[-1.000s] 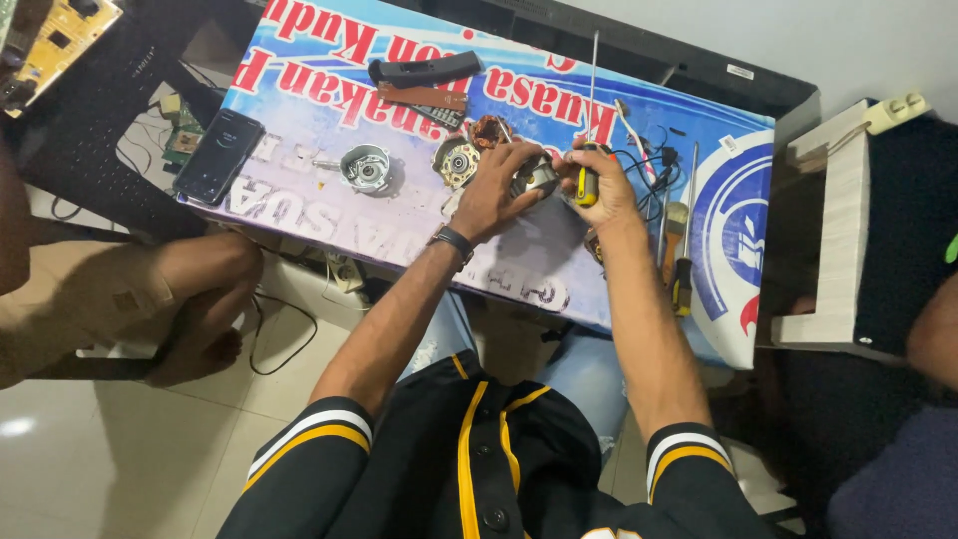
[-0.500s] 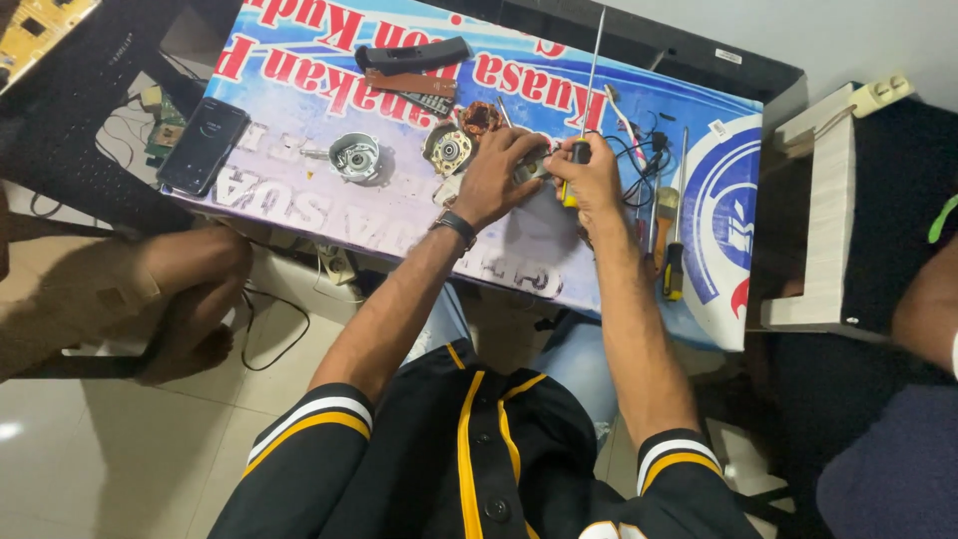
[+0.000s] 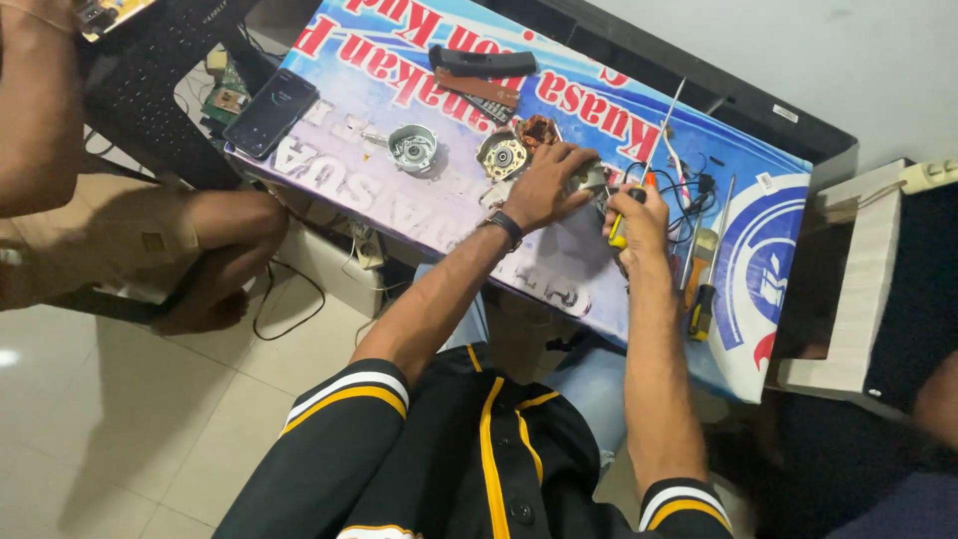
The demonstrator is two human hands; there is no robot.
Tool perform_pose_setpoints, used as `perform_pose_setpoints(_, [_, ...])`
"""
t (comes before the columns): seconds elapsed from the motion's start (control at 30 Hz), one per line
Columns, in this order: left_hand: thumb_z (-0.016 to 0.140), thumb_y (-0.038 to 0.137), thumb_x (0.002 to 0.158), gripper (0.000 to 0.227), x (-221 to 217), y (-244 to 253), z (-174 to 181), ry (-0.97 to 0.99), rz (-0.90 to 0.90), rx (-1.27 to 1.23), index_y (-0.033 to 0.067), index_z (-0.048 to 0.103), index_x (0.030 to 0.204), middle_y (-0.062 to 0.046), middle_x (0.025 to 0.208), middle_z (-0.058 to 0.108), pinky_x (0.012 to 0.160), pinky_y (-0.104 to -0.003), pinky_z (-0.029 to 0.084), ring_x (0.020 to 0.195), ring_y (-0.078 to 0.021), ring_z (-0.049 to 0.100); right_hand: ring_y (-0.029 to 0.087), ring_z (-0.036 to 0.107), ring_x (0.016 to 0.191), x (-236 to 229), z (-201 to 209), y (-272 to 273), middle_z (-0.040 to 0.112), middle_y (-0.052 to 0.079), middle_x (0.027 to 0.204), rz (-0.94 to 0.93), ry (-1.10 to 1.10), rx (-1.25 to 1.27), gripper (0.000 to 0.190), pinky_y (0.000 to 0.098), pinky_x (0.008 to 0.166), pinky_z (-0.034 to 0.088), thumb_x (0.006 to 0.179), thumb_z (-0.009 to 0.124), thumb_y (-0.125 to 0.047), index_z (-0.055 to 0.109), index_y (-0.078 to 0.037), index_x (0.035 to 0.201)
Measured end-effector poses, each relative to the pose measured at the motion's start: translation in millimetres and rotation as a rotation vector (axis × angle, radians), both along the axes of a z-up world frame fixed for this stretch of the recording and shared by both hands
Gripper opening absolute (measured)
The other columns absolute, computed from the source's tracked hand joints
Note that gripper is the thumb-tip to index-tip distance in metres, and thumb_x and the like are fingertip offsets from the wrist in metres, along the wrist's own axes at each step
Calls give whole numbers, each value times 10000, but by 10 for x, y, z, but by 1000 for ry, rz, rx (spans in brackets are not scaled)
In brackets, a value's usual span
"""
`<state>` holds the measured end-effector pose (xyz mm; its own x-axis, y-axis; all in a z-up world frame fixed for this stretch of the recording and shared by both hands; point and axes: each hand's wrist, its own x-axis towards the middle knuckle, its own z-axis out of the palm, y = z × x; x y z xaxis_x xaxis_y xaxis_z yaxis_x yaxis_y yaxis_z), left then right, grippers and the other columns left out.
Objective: The person disassembles and reassembles small electrical motor components on a table. They use a screwdriver to remove screws from a motor housing, separate the parts, and then reassemble them.
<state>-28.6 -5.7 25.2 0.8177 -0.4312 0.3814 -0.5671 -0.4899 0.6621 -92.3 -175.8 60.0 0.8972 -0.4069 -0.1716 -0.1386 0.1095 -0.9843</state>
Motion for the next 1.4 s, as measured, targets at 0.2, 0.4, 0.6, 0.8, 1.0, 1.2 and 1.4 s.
perform_pose_setpoints(0.2, [759, 456, 851, 615, 146, -69, 0, 78, -18, 67, 322, 538, 1409, -47, 1243, 583, 918, -498, 612, 1206, -328, 546, 140, 660, 620, -938, -149, 274, 605, 50, 805, 82, 84, 201, 250, 272, 389, 555, 840, 674, -38, 544, -103, 1043])
perform_pose_setpoints(0.4, [710, 516, 884, 606, 185, -199, -141, -26, 53, 142, 349, 493, 1426, -21, 1221, 558, 835, -480, 653, 1207, -309, 543, 153, 641, 604, -1357, 47, 595, 574, 90, 803, 59, -8, 249, 264, 297, 346, 524, 825, 659, 9, 516, -67, 1034])
perform_pose_setpoints(0.6, [699, 456, 874, 493, 82, -214, -197, -185, 142, 153, 244, 600, 1308, -64, 1236, 585, 753, -410, 665, 1172, -320, 570, 181, 567, 372, -502, 1259, 1104, 576, 157, 622, 406, -217, -121, 171, 265, 291, 442, 840, 655, 19, 563, -22, 978])
perform_pose_setpoints(0.8, [615, 778, 795, 785, 391, -401, -834, -244, 126, 40, 448, 387, 1469, 33, 1249, 513, 1003, -349, 571, 1139, -241, 603, 148, 692, 472, 837, 805, 2114, 631, -14, 510, 601, -36, -708, 189, 296, 424, 545, 656, 752, -198, 655, -208, 819])
perform_pose_setpoints(1.0, [617, 659, 899, 712, 96, -264, -366, -154, 142, 132, 401, 383, 1520, -10, 1352, 503, 893, -433, 651, 1205, -298, 576, 150, 713, 492, 1786, -477, 2674, 659, 20, 651, 615, 117, -785, 177, 312, 358, 598, 657, 731, -179, 682, -203, 825])
perform_pose_setpoints(1.2, [533, 729, 886, 730, 152, -317, -495, -174, 161, 93, 428, 368, 1530, -6, 1340, 504, 882, -445, 633, 1188, -284, 576, 362, 778, 730, 1268, 323, 2581, 594, 206, 1114, 718, 266, 18, 346, 489, 511, 697, 888, 661, -151, 593, -51, 1213])
perform_pose_setpoints(1.4, [490, 725, 787, 827, 433, -367, -825, -183, 50, -162, 351, 417, 1521, -44, 1284, 549, 1032, -438, 505, 1126, -326, 583, 308, 782, 783, 474, 1149, 1736, 634, 182, 1253, 759, 33, 392, 313, 299, 469, 657, 985, 601, -186, 504, -56, 1253])
